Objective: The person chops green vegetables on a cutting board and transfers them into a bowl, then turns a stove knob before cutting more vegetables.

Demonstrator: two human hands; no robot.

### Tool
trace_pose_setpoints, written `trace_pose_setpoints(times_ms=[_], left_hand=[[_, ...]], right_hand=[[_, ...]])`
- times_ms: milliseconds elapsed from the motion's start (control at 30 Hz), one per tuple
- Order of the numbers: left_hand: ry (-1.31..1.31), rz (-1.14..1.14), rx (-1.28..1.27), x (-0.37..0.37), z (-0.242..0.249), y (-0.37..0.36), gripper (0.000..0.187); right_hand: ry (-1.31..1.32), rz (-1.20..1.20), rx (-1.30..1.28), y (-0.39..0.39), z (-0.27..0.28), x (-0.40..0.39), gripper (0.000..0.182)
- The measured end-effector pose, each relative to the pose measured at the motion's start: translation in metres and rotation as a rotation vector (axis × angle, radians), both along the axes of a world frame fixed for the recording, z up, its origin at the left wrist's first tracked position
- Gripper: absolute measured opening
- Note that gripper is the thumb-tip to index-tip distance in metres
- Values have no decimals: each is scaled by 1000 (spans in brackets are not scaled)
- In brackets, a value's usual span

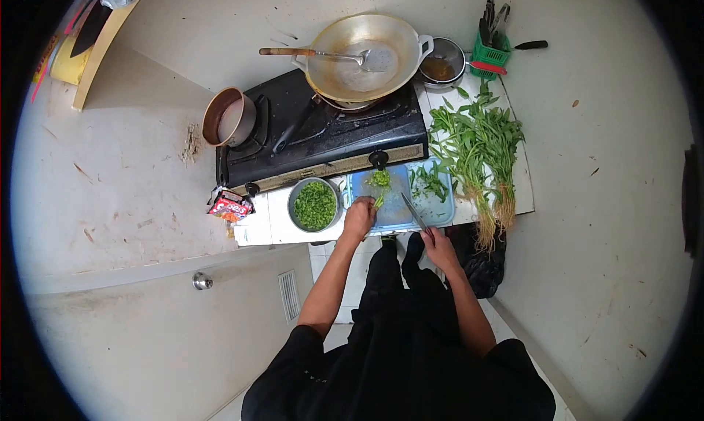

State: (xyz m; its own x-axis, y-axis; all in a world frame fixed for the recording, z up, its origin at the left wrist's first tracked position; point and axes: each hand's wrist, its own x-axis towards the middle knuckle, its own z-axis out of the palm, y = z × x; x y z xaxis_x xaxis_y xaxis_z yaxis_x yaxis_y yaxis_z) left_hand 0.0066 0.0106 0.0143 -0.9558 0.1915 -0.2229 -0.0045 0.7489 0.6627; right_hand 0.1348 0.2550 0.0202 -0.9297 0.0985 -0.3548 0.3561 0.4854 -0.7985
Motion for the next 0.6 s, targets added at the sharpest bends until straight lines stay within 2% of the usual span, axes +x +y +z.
trace_pose_setpoints(times_ms=[133, 233, 300, 333, 400, 600], left_hand=[[30, -85, -59, -2, -6, -2, 15], [184, -167, -68, -4, 5, 4, 13], [-97, -18, 74, -6, 16, 9, 12], [-98, -22, 72, -8, 9, 8, 12], [-44, 34, 244, -11, -4, 4, 14], [-96, 72, 311, -23, -20, -13, 16]], right_hand=[[-5, -14, -7, 1, 1, 5, 33], [-11, -28, -6, 3, -3, 9, 34], [-31, -30, -9, 6, -5, 10, 34], [-51, -27, -10, 7, -4, 11, 34], [-50, -33, -2, 8, -5, 13, 35], [-44, -38, 22, 15, -8, 16, 38]])
